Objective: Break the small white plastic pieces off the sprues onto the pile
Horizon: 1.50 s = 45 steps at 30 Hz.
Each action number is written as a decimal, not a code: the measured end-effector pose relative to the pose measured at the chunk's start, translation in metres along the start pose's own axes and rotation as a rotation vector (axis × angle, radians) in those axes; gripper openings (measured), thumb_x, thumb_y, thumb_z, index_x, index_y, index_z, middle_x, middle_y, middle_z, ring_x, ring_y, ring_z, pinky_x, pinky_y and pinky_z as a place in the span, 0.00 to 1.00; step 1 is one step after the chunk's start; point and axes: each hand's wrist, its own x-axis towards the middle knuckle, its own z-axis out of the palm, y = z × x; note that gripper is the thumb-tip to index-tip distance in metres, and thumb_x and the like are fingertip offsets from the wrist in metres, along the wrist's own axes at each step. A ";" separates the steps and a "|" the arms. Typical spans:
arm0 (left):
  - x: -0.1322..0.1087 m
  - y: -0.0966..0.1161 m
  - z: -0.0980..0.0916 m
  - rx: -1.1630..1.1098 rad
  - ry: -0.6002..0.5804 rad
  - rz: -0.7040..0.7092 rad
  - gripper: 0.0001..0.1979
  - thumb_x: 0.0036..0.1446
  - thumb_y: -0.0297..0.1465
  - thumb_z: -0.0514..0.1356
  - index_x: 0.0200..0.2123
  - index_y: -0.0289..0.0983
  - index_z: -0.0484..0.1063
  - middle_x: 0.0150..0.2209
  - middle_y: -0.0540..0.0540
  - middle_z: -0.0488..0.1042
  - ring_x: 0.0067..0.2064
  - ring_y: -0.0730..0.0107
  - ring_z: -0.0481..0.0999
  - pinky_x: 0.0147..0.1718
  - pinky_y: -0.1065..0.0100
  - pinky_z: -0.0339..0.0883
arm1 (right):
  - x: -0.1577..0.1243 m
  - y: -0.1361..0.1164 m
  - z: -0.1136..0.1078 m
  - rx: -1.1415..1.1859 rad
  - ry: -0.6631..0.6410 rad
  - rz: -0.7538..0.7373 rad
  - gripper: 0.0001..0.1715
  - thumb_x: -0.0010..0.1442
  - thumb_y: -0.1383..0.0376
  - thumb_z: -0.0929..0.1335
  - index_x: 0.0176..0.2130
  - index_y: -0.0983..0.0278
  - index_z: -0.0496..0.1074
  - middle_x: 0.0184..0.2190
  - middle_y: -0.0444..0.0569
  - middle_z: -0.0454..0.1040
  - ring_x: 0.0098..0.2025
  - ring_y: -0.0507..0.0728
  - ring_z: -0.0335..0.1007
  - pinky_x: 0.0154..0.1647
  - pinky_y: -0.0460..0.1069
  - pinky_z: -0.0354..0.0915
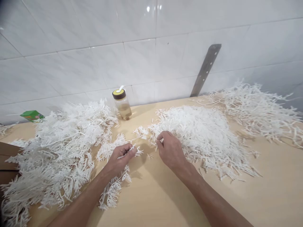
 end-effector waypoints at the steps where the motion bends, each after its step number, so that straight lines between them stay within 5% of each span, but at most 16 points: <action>1: 0.000 0.000 0.000 -0.007 0.008 -0.009 0.23 0.58 0.48 0.59 0.23 0.36 0.61 0.23 0.54 0.52 0.26 0.76 0.51 0.25 0.70 0.46 | -0.001 -0.002 -0.002 0.021 -0.029 0.002 0.04 0.57 0.71 0.65 0.32 0.62 0.68 0.29 0.46 0.71 0.25 0.53 0.64 0.32 0.50 0.60; 6: 0.002 -0.003 0.000 -0.040 -0.013 -0.021 0.22 0.59 0.48 0.59 0.24 0.36 0.63 0.23 0.54 0.54 0.25 0.77 0.52 0.25 0.71 0.47 | -0.010 -0.025 -0.002 0.286 -0.256 0.032 0.10 0.62 0.64 0.65 0.42 0.61 0.73 0.42 0.50 0.76 0.29 0.53 0.70 0.32 0.49 0.65; 11: 0.002 -0.004 0.004 -0.007 -0.011 0.048 0.20 0.61 0.46 0.58 0.27 0.35 0.67 0.24 0.53 0.58 0.28 0.75 0.56 0.28 0.71 0.51 | -0.015 -0.042 0.004 0.437 -0.369 0.173 0.12 0.62 0.59 0.65 0.39 0.61 0.76 0.34 0.47 0.78 0.31 0.54 0.70 0.32 0.49 0.65; 15: 0.002 -0.006 0.006 0.031 0.022 0.063 0.19 0.61 0.44 0.58 0.28 0.35 0.68 0.25 0.53 0.59 0.29 0.74 0.56 0.29 0.71 0.52 | -0.018 -0.045 0.011 0.436 -0.339 0.246 0.11 0.60 0.59 0.66 0.34 0.61 0.76 0.28 0.45 0.76 0.29 0.54 0.69 0.31 0.49 0.63; 22: 0.000 -0.011 0.008 0.101 0.075 0.071 0.18 0.62 0.43 0.57 0.27 0.35 0.65 0.24 0.53 0.58 0.29 0.74 0.57 0.28 0.70 0.52 | -0.022 -0.048 0.018 0.484 -0.275 0.253 0.08 0.59 0.62 0.66 0.35 0.62 0.75 0.32 0.46 0.77 0.32 0.54 0.70 0.31 0.48 0.64; 30: -0.002 -0.009 0.008 0.197 0.025 0.087 0.17 0.61 0.41 0.57 0.25 0.36 0.62 0.23 0.54 0.56 0.27 0.75 0.55 0.27 0.70 0.49 | -0.020 -0.043 0.014 0.325 -0.365 0.228 0.05 0.57 0.64 0.65 0.32 0.62 0.71 0.28 0.46 0.74 0.28 0.54 0.68 0.28 0.48 0.62; 35: -0.002 -0.006 0.008 0.172 -0.034 0.050 0.19 0.62 0.42 0.57 0.24 0.36 0.61 0.23 0.54 0.54 0.27 0.75 0.54 0.27 0.70 0.49 | -0.017 -0.026 0.018 0.067 -0.165 0.070 0.06 0.59 0.69 0.62 0.31 0.63 0.68 0.28 0.46 0.71 0.28 0.54 0.66 0.30 0.49 0.60; 40: 0.000 -0.006 0.008 0.043 0.029 0.019 0.22 0.60 0.47 0.57 0.24 0.37 0.61 0.23 0.54 0.53 0.27 0.75 0.54 0.26 0.71 0.49 | -0.007 -0.012 0.007 0.011 -0.058 0.074 0.05 0.60 0.69 0.63 0.34 0.63 0.68 0.31 0.48 0.73 0.27 0.54 0.66 0.32 0.50 0.61; 45: 0.000 -0.004 0.008 -0.017 0.042 0.000 0.23 0.58 0.49 0.59 0.24 0.37 0.61 0.23 0.54 0.54 0.26 0.75 0.53 0.26 0.71 0.48 | -0.011 -0.028 0.002 0.300 -0.230 0.104 0.10 0.62 0.62 0.65 0.40 0.62 0.73 0.35 0.49 0.77 0.30 0.54 0.70 0.32 0.49 0.66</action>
